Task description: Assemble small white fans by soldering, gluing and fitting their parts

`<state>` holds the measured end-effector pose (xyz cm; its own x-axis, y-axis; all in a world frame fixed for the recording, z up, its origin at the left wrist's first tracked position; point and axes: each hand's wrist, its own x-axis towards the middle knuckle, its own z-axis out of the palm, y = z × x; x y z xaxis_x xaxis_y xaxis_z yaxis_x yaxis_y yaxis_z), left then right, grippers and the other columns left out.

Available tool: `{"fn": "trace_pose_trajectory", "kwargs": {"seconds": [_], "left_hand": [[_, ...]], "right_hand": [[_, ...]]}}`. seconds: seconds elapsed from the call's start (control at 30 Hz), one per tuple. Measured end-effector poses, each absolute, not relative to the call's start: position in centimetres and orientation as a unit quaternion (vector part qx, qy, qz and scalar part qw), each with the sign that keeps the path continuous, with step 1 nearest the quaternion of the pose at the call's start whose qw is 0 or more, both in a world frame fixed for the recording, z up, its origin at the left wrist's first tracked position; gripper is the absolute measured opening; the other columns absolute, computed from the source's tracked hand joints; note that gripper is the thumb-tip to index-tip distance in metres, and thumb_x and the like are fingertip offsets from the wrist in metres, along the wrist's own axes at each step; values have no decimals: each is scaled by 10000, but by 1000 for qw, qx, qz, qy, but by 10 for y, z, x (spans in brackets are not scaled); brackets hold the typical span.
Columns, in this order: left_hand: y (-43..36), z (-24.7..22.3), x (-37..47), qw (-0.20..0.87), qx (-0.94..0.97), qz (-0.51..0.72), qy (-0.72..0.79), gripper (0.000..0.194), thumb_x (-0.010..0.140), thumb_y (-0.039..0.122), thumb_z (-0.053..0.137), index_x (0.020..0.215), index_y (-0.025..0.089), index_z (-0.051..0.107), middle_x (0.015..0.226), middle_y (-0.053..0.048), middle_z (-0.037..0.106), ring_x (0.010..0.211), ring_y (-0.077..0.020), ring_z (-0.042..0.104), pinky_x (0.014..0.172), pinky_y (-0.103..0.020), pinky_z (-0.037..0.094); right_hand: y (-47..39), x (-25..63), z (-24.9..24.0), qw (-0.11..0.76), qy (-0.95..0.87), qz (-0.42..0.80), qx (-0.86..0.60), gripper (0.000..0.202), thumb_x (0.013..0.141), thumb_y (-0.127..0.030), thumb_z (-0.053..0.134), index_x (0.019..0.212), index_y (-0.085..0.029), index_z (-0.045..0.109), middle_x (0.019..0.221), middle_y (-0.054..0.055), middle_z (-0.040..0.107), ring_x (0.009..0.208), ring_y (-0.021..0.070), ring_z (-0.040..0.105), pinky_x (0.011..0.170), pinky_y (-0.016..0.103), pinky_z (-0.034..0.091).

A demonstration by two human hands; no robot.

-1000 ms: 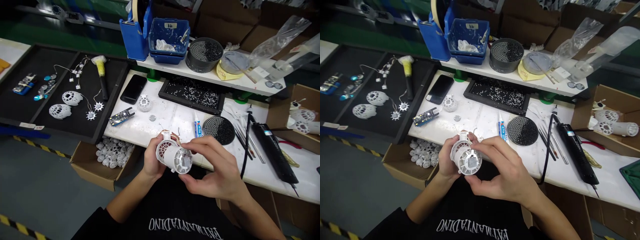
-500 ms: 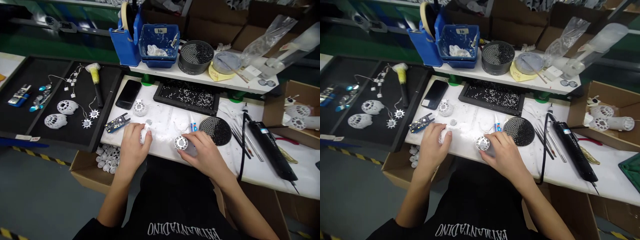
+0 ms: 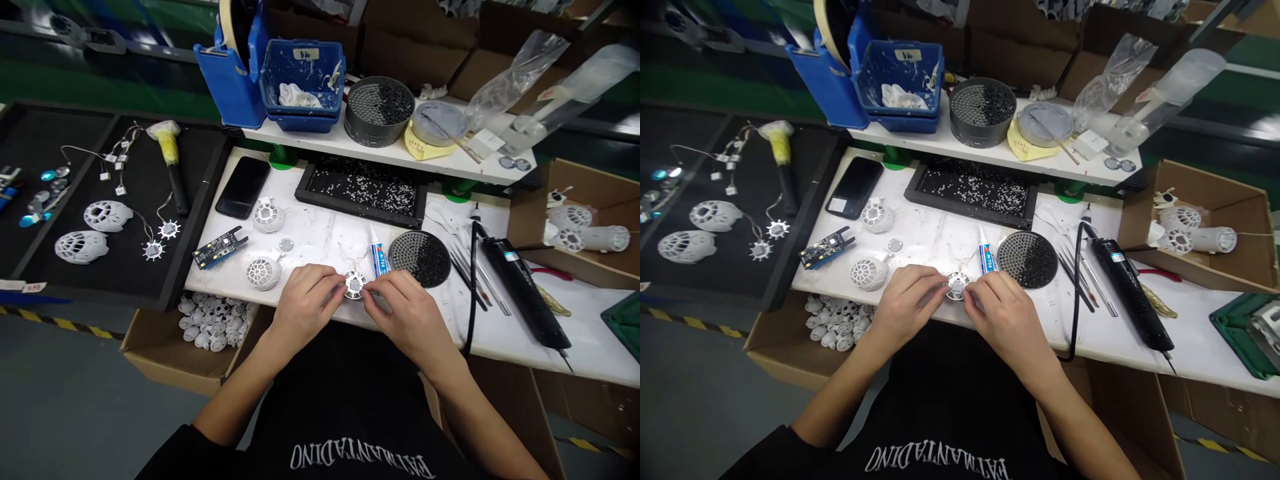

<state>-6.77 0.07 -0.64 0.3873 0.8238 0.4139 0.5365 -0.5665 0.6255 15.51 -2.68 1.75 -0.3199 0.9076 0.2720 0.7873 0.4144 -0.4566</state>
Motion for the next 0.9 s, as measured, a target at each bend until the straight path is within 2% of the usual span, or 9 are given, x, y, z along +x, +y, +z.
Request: {"fn": "trace_pose_trajectory", "kwargs": {"seconds": [0.13,0.4,0.6,0.77,0.9], "left_hand": [[3,-8,-63,179,812,378,407,94,975,140,699,1057,186,701,1053,-78,745,986,-220,682,888,-385,551],[4,-10,-66,160,835,350,394,127,974,122,680,1089,177,680,1056,-82,749,979,-230,658,852,-389,548],[0,-12,-59,104,822,395,395,148,965,102,683,1092,176,670,1033,-86,766,929,-230,679,799,-382,523],[7,-1,-66,100,797,430,411,226,968,108,680,1172,202,659,1104,-82,743,1014,-234,690,892,-401,541],[9,1,-73,161,770,420,454,277,975,240,692,1236,194,608,1179,-114,685,1130,-266,655,987,-439,549]], "right_hand": [[-30,154,17,250,-805,111,-526,24,1020,-177,666,1035,-187,649,981,54,688,922,206,624,855,381,550],[-30,151,7,277,-796,86,-531,57,1014,-146,665,1020,-185,624,908,36,641,845,180,604,779,342,535],[-33,152,11,296,-805,62,-511,139,985,-102,699,1088,-173,638,941,52,681,870,189,617,803,339,540],[-18,151,31,305,-815,37,-492,106,979,-111,709,1062,-155,660,934,60,703,871,194,631,819,337,538],[9,151,49,303,-824,-2,-478,13,1007,-145,667,1009,-147,680,912,60,703,856,193,630,818,331,522]]}}
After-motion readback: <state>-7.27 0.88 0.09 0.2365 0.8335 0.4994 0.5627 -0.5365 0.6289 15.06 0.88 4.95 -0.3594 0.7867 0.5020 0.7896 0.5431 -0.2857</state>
